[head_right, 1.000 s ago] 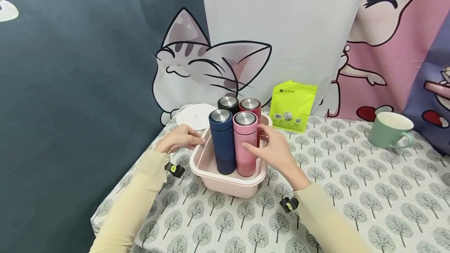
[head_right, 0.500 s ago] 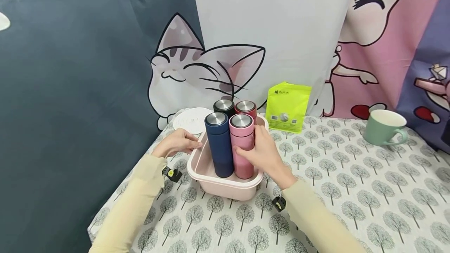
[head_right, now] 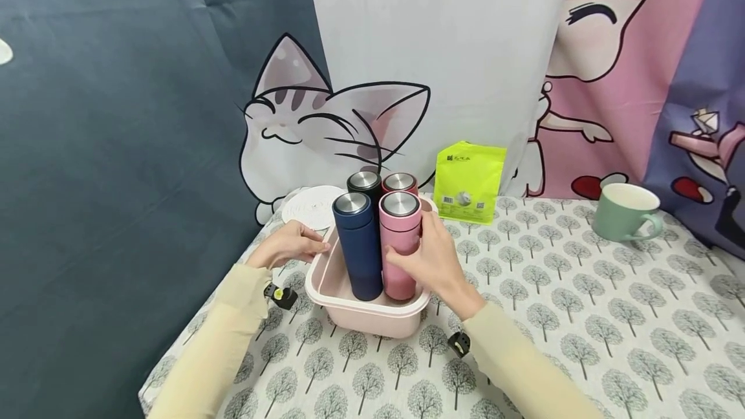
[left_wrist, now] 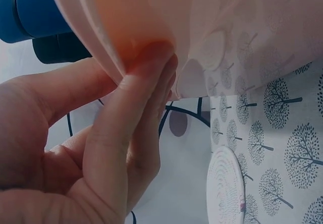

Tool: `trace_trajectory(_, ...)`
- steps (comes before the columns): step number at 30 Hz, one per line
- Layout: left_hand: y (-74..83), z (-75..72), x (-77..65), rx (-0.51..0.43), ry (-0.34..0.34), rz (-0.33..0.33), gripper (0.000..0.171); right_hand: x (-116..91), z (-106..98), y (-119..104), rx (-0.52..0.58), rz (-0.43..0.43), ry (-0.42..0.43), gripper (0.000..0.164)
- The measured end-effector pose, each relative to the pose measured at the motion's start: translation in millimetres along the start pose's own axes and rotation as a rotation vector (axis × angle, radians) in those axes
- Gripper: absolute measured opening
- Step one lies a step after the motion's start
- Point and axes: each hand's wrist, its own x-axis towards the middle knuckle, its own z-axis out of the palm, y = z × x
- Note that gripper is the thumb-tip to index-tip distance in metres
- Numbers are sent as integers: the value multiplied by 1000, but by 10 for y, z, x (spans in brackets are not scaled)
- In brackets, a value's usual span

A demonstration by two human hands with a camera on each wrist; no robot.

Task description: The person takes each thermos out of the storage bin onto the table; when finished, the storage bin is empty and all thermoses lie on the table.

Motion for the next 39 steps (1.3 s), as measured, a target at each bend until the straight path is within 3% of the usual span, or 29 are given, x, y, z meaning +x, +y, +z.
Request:
trace_trajectory(12, -6, -37, 15, -43, -33, -26, 37, 60, -219, -252, 3, -164, 123, 64)
trace_trajectory(27, 9, -13, 24, -24, -32, -48, 37, 155, -608, -471, 101, -356, 214, 73)
trace_trajectory(31, 13, -20, 28, -24, -28, -46, 36, 180, -728, -494, 90, -374, 259, 71)
trace_trajectory(39, 27, -19, 29, -16, -27, -54, 38, 187, -927, -444, 48, -324, 341, 73)
